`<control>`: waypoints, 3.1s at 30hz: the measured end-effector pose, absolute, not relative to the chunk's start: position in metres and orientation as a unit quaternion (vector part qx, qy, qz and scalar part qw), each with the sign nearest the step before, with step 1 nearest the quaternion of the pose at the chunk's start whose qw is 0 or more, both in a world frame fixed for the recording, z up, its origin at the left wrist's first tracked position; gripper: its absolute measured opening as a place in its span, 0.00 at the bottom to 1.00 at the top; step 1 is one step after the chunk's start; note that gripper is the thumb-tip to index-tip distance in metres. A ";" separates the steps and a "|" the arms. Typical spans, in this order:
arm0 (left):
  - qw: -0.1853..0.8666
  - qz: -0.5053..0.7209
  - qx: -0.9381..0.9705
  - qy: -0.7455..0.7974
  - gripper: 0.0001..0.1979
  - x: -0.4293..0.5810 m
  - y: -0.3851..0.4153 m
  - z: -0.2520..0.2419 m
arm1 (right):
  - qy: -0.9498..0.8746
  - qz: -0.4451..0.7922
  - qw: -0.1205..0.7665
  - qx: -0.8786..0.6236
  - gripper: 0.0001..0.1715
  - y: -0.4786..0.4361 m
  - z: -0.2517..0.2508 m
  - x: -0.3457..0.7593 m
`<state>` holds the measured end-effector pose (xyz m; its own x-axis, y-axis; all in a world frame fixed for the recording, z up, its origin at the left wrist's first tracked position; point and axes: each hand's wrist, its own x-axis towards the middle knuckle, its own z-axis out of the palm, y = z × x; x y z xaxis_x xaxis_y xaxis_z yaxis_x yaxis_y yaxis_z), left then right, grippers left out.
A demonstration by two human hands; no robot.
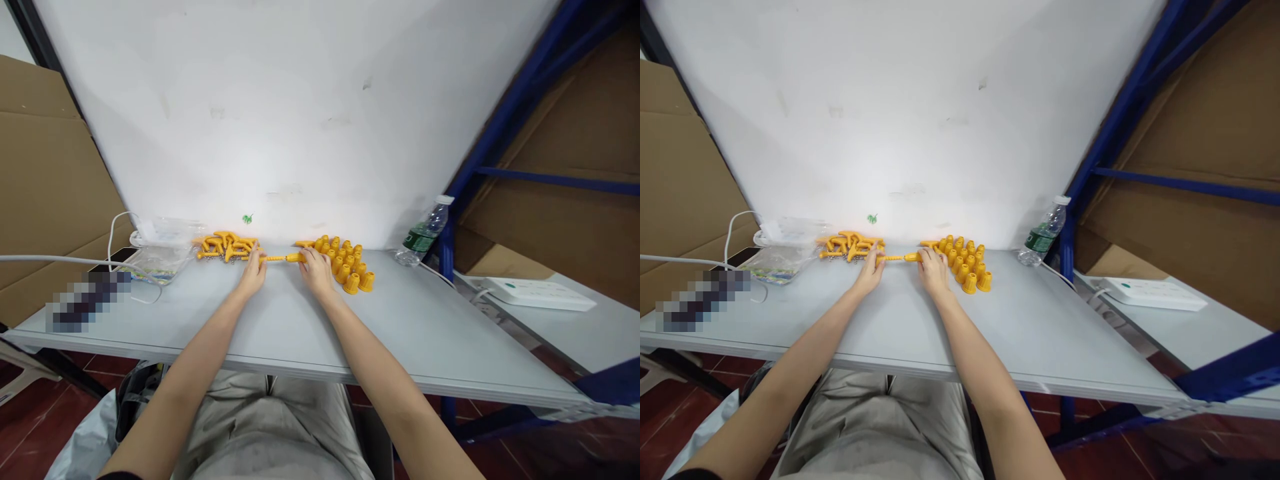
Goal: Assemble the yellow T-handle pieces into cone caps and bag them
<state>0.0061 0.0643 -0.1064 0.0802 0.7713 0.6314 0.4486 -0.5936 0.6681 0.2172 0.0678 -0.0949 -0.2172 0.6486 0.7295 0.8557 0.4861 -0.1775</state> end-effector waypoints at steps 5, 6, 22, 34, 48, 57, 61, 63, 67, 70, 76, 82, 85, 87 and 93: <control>0.295 0.582 0.634 0.414 0.18 0.006 0.079 -0.113 | -0.772 -0.130 0.394 -0.482 0.17 0.069 -0.095 0.217; 0.321 0.584 0.622 0.411 0.19 0.006 0.080 -0.113 | -0.772 -0.129 0.395 -0.480 0.17 0.070 -0.096 0.217; 0.268 0.514 0.621 0.527 0.15 -0.001 0.067 -0.107 | -0.805 -0.012 0.417 -0.422 0.21 0.071 -0.097 0.219; 0.056 0.439 0.701 0.560 0.17 -0.008 0.058 -0.098 | -0.767 0.184 0.480 -0.384 0.26 0.076 -0.095 0.227; 0.043 0.428 0.723 0.541 0.14 -0.005 0.055 -0.096 | -0.720 0.309 0.464 -0.413 0.31 0.075 -0.094 0.222; 0.039 0.444 0.728 0.521 0.14 -0.004 0.053 -0.093 | -0.685 0.325 0.448 -0.474 0.34 0.063 -0.082 0.219; 0.040 0.443 0.718 0.535 0.13 -0.004 0.054 -0.093 | -0.664 0.348 0.450 -0.485 0.34 0.062 -0.079 0.219; 0.038 0.446 0.714 0.538 0.13 -0.005 0.054 -0.093 | -0.662 0.377 0.468 -0.449 0.31 0.062 -0.078 0.221; 0.033 0.450 0.714 0.536 0.13 -0.006 0.055 -0.094 | -0.667 0.411 0.477 -0.399 0.36 0.063 -0.077 0.224; 0.029 0.450 0.721 0.527 0.13 -0.005 0.054 -0.094 | -0.659 0.415 0.475 -0.410 0.32 0.063 -0.077 0.223; 0.040 0.449 0.723 0.523 0.13 -0.002 0.052 -0.093 | -0.636 0.415 0.478 -0.443 0.30 0.064 -0.078 0.218; 0.045 0.451 0.710 0.539 0.12 -0.002 0.054 -0.093 | -0.672 0.434 0.437 -0.411 0.36 0.061 -0.075 0.227; 0.034 0.449 0.723 0.524 0.12 -0.002 0.054 -0.093 | -0.678 0.433 0.441 -0.397 0.35 0.059 -0.072 0.229; 0.027 0.448 0.731 0.514 0.12 -0.001 0.053 -0.092 | -0.669 0.434 0.449 -0.403 0.32 0.057 -0.071 0.228; 0.019 0.444 0.735 0.513 0.12 0.000 0.051 -0.091 | -0.646 0.433 0.465 -0.423 0.32 0.054 -0.067 0.220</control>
<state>0.0003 0.0508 -0.0913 0.0797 0.7698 0.6333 0.7362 -0.4738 0.4833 0.2195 0.0543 -0.0674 -0.2102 0.9489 0.2352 0.1443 0.2680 -0.9526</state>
